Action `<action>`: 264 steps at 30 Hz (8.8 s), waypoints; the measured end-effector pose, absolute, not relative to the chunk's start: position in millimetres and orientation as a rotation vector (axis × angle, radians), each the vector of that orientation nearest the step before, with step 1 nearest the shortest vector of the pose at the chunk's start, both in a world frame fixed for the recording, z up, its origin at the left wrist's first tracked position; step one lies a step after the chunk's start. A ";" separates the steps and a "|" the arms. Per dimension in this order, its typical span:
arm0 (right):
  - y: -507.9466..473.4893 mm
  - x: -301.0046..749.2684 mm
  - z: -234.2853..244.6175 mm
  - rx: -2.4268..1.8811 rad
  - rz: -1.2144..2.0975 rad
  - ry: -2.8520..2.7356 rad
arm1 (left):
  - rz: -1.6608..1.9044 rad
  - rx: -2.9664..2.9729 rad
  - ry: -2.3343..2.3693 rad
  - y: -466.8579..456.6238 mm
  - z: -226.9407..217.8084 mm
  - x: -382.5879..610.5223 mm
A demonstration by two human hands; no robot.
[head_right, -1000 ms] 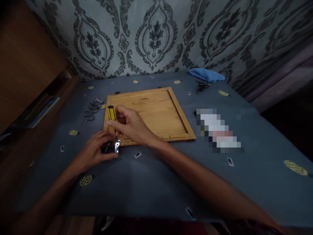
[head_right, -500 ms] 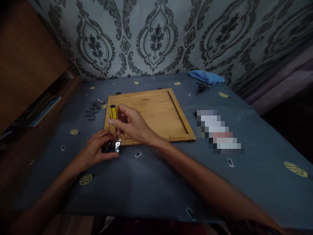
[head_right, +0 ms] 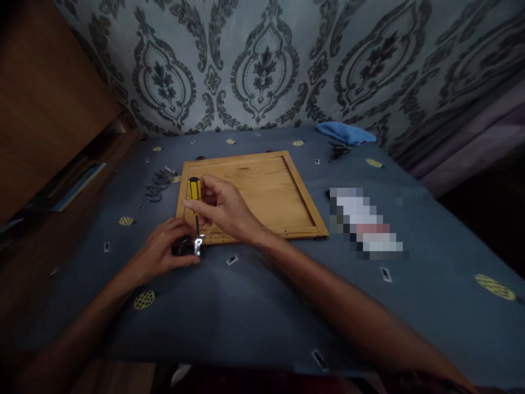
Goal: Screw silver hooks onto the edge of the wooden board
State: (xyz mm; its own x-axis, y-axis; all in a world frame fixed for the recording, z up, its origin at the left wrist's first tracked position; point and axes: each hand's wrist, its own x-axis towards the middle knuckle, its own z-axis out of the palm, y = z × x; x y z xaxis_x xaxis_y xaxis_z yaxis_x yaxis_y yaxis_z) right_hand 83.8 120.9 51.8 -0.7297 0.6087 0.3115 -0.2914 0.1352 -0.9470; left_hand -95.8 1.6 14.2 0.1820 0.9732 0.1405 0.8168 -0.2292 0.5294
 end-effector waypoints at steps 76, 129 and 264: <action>131.4 75.9 41.2 -0.437 1.658 -1.751 | 0.620 2.102 1.679 3.2 15.9 -97.7; 152.2 27.7 -2.2 -0.768 1.005 -2.289 | 0.670 2.072 1.654 2.8 15.2 -97.5; 71.6 128.9 12.7 -0.441 0.209 -3.053 | 1.646 1.891 1.499 30.7 103.0 -93.1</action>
State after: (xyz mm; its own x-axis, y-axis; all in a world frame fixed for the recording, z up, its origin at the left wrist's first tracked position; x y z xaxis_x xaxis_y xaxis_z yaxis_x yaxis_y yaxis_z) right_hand 128.9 71.6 12.7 -0.9580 0.2851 0.0301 0.2784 0.9501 -0.1406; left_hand -93.1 30.7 103.0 -0.1475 0.7797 0.6085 0.5335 -0.4554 0.7128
